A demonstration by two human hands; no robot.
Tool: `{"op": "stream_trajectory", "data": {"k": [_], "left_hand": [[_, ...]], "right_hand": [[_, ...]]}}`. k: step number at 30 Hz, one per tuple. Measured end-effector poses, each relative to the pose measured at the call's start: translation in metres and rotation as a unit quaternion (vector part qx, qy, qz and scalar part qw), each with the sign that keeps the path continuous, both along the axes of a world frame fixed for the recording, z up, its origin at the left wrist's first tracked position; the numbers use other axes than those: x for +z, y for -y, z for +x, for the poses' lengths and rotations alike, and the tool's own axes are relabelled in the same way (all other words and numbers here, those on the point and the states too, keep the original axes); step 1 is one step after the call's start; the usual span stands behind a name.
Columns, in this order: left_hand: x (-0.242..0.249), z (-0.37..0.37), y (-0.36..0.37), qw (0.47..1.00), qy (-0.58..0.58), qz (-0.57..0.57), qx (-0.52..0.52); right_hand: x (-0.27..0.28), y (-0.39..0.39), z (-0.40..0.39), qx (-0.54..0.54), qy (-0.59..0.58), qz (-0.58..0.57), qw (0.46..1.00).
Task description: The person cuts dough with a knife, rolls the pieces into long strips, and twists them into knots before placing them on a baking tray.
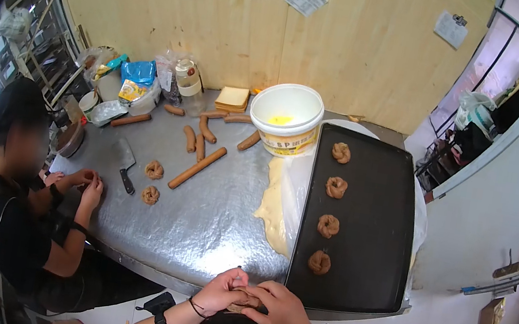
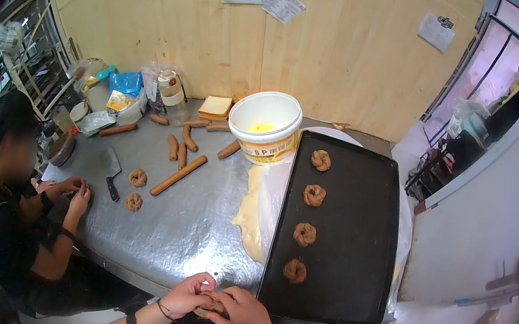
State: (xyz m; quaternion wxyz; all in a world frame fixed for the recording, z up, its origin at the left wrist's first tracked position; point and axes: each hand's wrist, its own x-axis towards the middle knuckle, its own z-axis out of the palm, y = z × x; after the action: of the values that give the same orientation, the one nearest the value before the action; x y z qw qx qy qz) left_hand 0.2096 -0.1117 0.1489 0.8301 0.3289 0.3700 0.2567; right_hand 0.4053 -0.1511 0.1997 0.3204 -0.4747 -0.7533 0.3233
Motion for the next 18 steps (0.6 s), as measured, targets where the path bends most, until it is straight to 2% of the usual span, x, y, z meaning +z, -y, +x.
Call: {"op": "stream_trajectory", "data": {"k": [2, 9, 13, 16, 18], "left_hand": [[0.001, 0.002, 0.000, 1.000, -0.001, 0.004, -0.006], [0.000, 0.015, 0.003, 0.997, -0.040, 0.065, -0.023], [-0.010, 0.013, 0.002, 0.996, -0.057, 0.050, -0.052], [-0.001, 0.011, -0.004, 0.998, -0.037, -0.013, -0.054], [0.014, 0.005, -0.010, 0.975, 0.099, -0.198, -0.012]], "right_hand": [[-0.002, 0.000, 0.001, 0.002, 0.065, 0.038, 0.997], [-0.006, 0.005, 0.002, -0.027, 0.086, 0.046, 0.995], [-0.012, 0.006, 0.003, -0.037, 0.101, 0.070, 0.992], [-0.028, 0.004, 0.009, -0.060, 0.093, 0.092, 0.990], [-0.030, 0.003, 0.012, -0.075, 0.086, 0.096, 0.989]]}}
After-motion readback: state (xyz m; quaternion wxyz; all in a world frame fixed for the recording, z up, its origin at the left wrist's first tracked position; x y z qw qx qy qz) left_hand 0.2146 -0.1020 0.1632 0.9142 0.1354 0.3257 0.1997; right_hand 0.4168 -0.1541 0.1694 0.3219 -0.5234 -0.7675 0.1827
